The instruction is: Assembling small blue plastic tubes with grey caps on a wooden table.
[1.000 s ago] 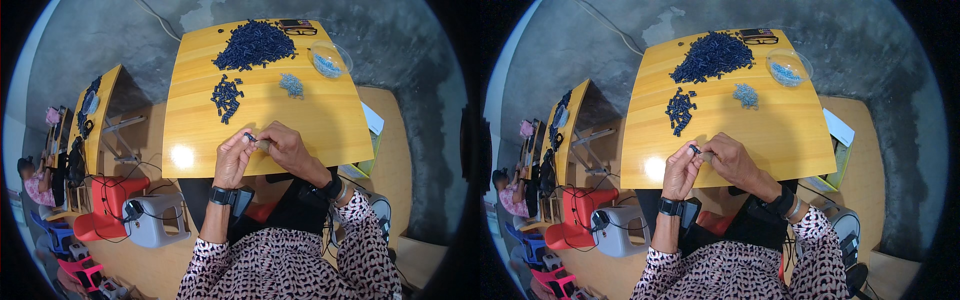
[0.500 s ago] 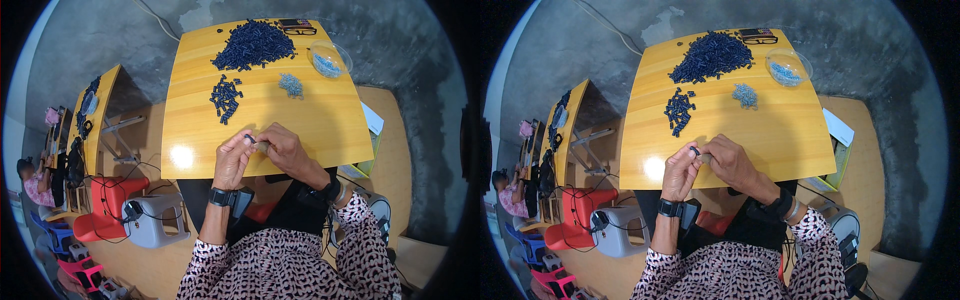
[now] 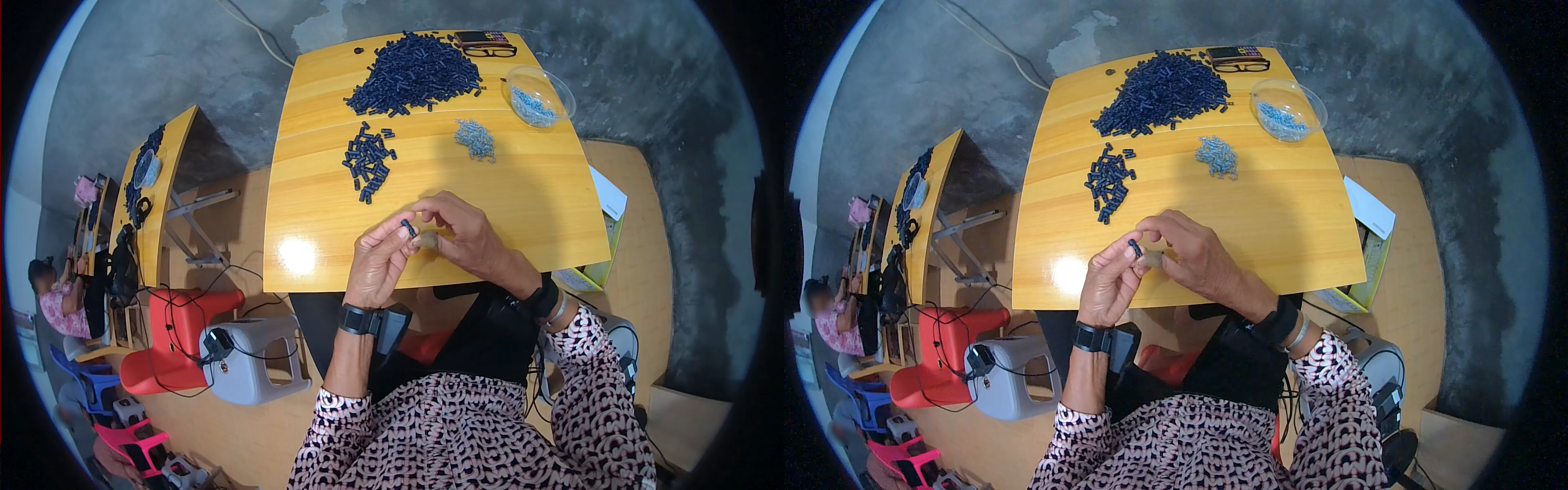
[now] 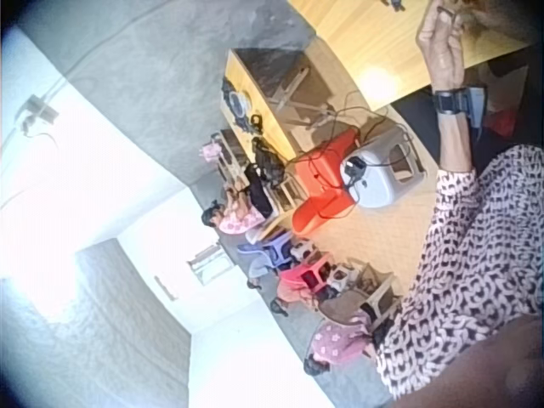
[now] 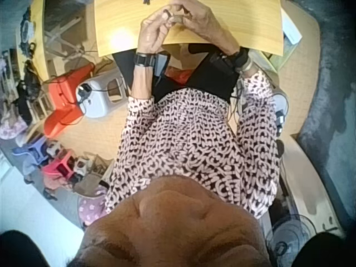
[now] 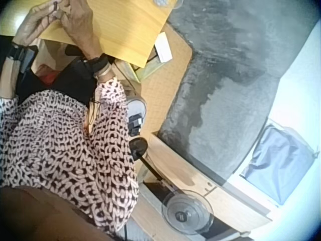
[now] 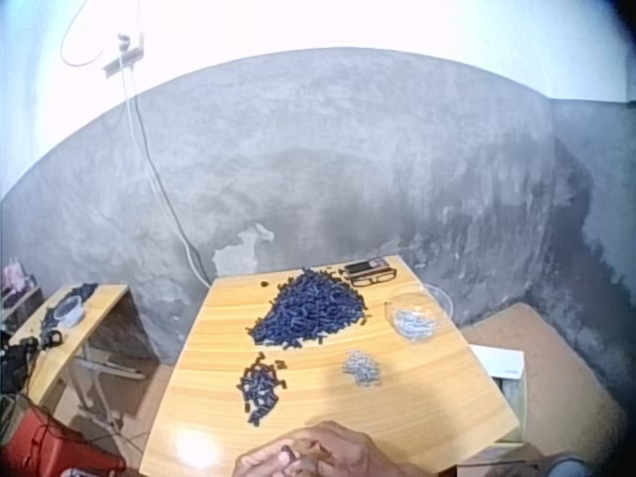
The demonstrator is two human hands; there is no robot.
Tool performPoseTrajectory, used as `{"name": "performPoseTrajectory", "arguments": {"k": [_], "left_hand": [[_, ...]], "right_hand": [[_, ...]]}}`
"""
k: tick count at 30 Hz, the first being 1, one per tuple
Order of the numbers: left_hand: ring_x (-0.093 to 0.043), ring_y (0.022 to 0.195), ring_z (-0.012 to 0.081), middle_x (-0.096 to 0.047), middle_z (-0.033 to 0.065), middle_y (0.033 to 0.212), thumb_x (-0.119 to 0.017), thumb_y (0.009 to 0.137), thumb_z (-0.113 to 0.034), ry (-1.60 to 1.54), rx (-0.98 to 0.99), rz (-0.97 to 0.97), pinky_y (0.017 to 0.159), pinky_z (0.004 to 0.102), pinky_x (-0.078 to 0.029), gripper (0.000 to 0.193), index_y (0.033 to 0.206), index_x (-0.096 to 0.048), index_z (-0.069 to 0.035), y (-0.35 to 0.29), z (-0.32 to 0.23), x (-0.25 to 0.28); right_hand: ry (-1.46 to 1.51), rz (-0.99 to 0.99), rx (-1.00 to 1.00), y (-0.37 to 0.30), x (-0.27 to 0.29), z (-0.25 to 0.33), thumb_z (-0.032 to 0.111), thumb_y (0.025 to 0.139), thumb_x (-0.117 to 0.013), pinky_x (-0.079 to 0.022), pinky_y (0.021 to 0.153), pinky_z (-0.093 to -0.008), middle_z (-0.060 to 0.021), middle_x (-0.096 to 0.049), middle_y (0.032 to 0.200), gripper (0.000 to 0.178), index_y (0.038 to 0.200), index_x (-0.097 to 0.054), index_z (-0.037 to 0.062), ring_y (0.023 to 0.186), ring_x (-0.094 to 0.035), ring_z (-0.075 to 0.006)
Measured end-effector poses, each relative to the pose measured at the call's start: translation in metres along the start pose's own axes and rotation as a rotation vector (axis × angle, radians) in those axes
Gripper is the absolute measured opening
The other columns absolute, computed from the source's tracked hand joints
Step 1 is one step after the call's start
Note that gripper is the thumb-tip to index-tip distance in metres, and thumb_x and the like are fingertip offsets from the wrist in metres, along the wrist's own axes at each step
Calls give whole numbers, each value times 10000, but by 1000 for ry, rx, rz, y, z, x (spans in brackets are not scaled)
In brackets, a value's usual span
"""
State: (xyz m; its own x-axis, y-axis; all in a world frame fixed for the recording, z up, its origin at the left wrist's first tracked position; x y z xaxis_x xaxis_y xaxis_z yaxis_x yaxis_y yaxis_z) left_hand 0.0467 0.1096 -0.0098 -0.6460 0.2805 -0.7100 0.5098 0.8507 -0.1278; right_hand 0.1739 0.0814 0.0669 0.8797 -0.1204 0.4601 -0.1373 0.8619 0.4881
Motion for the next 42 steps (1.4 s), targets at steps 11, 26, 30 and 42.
{"name": "performPoseTrajectory", "arguments": {"k": [11, 26, 30, 42], "left_hand": [[-560, 770, 115, -629, 88, 943, -545, 885, -10, 0, 60, 27, 686, 235, -470, 228, 1102, -592, 42, -1, 1, -7], [-568, 782, 75, -634, 62, 971, -542, 901, -53, 37, 65, 32, 698, 205, -468, 257, 1147, -563, 16, 2, 2, -7], [-565, 783, 65, -619, 74, 1042, -542, 902, -58, 26, 84, 37, 686, 198, -466, 272, 1163, -557, 20, 2, 2, -4], [-563, 808, 93, -624, 71, 1016, -550, 893, -39, -5, 124, 21, 703, 203, -472, 246, 1124, -581, 39, 0, 3, -5]], "right_hand": [[29, 92, 89, 3, 1, -2, 184, 786, -661, -500, 737, -347, -125, -577, 970, 356, 1082, -544, 24, 914, -601, -278], [141, 143, -84, 1, -3, -13, 195, 788, -673, -472, 665, -305, -94, -539, 892, 392, 1121, -538, 39, 795, -570, -209], [189, 151, -93, 0, -2, -10, 206, 779, -684, -465, 687, -306, -90, -542, 904, 417, 1126, -534, 32, 813, -559, -203], [212, 154, 43, 5, -9, -15, 217, 750, -734, -428, 657, -255, -49, -541, 937, 454, 1126, -556, 34, 774, -518, -137]]}}
Point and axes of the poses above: each hand's wrist, its own y-axis towards the middle knuckle, its own x-axis out of the back of the hand, z = x × y, the point moved 7 cm from there along y, towards the middle knuckle
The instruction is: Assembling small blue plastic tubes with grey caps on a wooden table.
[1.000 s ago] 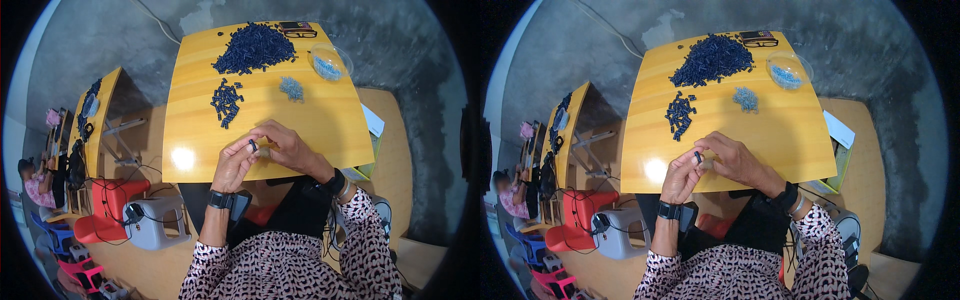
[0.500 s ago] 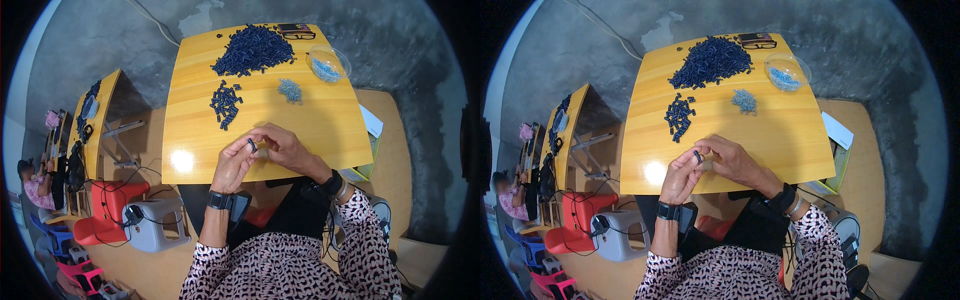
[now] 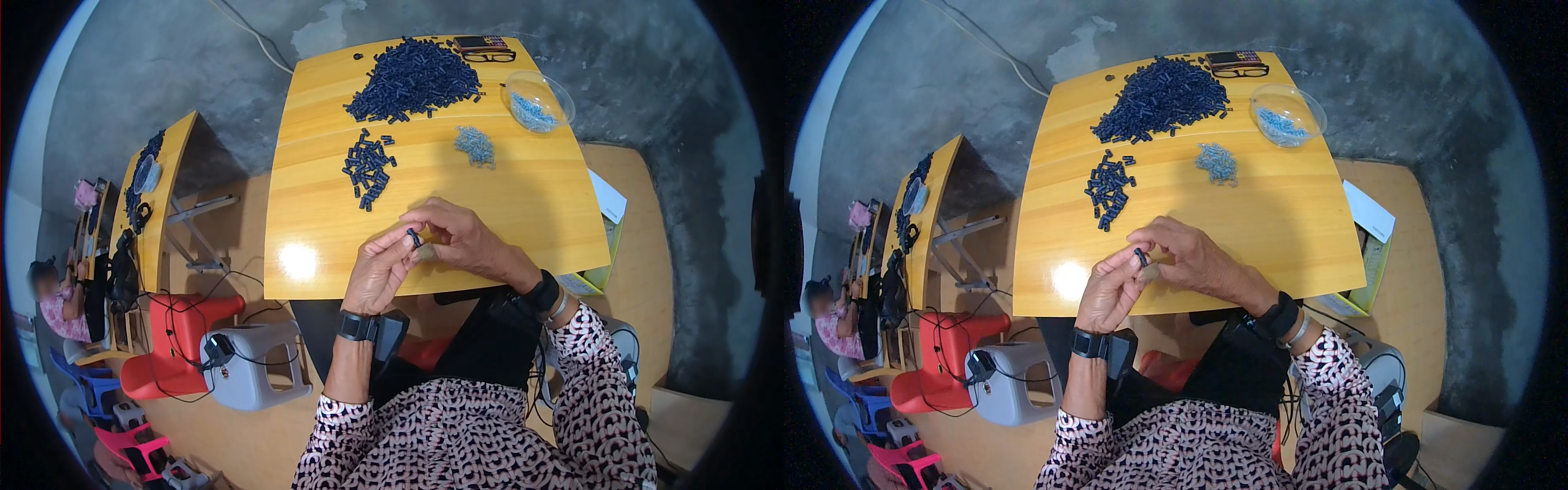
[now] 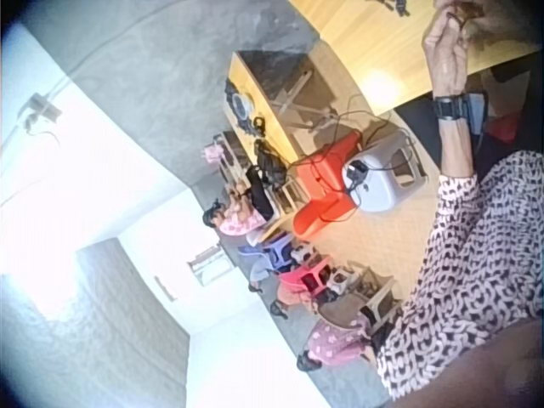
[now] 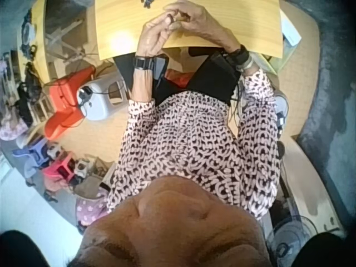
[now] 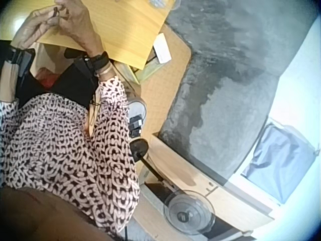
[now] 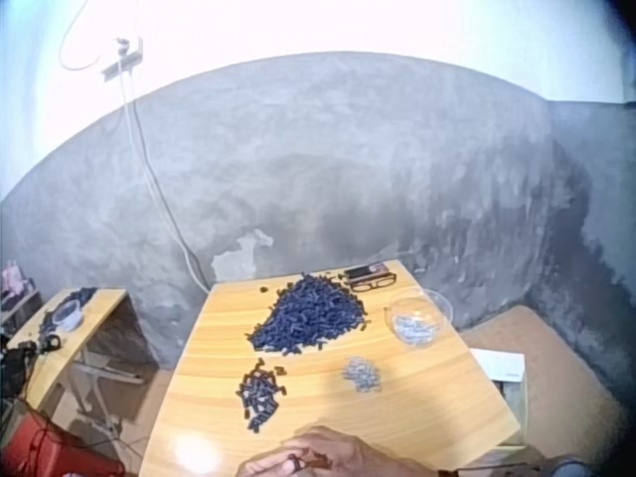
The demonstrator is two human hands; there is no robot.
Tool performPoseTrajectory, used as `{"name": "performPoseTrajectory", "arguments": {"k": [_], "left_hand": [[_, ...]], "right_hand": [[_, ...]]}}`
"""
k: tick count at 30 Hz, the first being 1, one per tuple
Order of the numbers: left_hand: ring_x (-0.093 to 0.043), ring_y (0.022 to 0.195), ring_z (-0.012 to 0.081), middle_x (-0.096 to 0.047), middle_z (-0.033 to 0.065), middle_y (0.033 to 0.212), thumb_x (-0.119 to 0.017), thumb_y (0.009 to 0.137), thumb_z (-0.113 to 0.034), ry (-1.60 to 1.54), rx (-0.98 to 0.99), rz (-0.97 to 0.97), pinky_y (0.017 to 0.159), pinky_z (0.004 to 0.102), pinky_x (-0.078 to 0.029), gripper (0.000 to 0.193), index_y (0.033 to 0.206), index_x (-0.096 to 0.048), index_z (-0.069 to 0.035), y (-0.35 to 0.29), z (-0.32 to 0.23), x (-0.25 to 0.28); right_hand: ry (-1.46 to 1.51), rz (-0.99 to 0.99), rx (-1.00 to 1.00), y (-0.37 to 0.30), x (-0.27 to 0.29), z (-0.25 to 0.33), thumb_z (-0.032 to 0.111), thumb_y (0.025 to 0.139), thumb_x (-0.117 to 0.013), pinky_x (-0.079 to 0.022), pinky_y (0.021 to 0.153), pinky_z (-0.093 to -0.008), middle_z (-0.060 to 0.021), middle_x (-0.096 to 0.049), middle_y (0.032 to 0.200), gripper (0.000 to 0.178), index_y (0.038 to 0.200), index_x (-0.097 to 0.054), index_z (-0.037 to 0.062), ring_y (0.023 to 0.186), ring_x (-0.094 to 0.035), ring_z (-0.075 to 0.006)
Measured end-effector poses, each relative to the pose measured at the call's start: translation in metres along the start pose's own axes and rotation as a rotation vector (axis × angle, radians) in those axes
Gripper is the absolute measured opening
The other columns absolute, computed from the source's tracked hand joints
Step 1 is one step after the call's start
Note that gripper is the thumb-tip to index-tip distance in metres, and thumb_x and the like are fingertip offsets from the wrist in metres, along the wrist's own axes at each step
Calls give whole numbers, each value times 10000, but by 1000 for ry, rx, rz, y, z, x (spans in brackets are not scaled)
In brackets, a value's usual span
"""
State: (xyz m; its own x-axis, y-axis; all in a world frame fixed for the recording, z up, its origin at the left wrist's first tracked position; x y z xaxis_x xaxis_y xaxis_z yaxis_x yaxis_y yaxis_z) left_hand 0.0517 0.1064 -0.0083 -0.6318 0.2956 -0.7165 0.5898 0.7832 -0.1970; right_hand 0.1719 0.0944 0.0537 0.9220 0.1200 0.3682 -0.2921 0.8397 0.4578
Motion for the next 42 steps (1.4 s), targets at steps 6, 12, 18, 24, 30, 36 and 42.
{"name": "performPoseTrajectory", "arguments": {"k": [6, 12, 18, 24, 30, 36, 42], "left_hand": [[-544, 781, 103, -622, 55, 961, -558, 891, -44, 33, -14, -51, 701, 219, -466, 216, 1088, -606, 32, -1, 0, 3], [-550, 782, 97, -620, 39, 913, -558, 889, -35, 36, -17, -71, 700, 222, -469, 188, 1056, -615, 32, -1, -2, 0], [-556, 778, 86, -619, 36, 901, -547, 893, -30, 37, -35, -55, 700, 211, -468, 185, 1057, -611, 26, 1, -2, 2], [-558, 778, 78, -619, 41, 912, -533, 897, -22, 32, -39, -51, 699, 205, -468, 196, 1072, -602, 31, 0, -4, -3], [-557, 772, 70, -619, 41, 927, -528, 898, -16, 28, -22, -68, 687, 193, -474, 211, 1092, -592, 35, 0, -3, -3], [-561, 783, 64, -614, 42, 955, -528, 892, -1, 15, -24, -35, 702, 190, -488, 250, 1136, -566, 35, 2, -2, -3], [-572, 816, 70, -610, 58, 998, -531, 880, 25, -24, -34, 8, 722, 197, -496, 344, 1223, -511, 25, 1, -2, -2]], "right_hand": [[-99, 39, 64, 2, 0, 3, 213, 750, -697, -485, 750, -326, -83, -565, 939, 407, 1097, -565, 45, 896, -568, -237], [-240, 62, 91, 5, -3, 10, 206, 780, -664, -505, 706, -331, -76, -553, 953, 368, 1114, -559, 92, 890, -566, -256], [-393, 85, 176, 6, -7, 11, 166, 758, -652, -517, 658, -330, -78, -519, 931, 345, 1077, -554, 82, 882, -563, -250], [-428, 67, 177, 5, -6, 14, 110, 735, -645, -523, 664, -313, -88, -500, 930, 307, 1026, -556, 68, 878, -560, -251], [-350, 16, 162, 2, -3, 19, 134, 751, -661, -509, 687, -330, -96, -485, 924, 293, 1008, -553, 44, 868, -554, -261], [-302, 9, 164, 2, -3, 18, 180, 755, -669, -502, 699, -337, -101, -495, 925, 315, 1011, -550, 40, 866, -552, -263], [-259, 33, 134, 1, -6, 18, 114, 760, -655, -500, 703, -353, -110, -518, 911, 272, 987, -534, 24, 859, -558, -277]]}}
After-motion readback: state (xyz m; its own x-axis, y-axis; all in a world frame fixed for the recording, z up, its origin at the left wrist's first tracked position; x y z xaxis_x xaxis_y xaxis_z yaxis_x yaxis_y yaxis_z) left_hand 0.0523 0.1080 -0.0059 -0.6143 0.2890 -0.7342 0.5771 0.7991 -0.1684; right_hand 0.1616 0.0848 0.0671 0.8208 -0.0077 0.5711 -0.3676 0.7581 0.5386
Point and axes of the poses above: each hand's wrist, its own y-axis towards the middle knuckle, its own x-axis out of the back of the hand, z = x × y, the point moved 7 cm from there along y, towards the middle knuckle
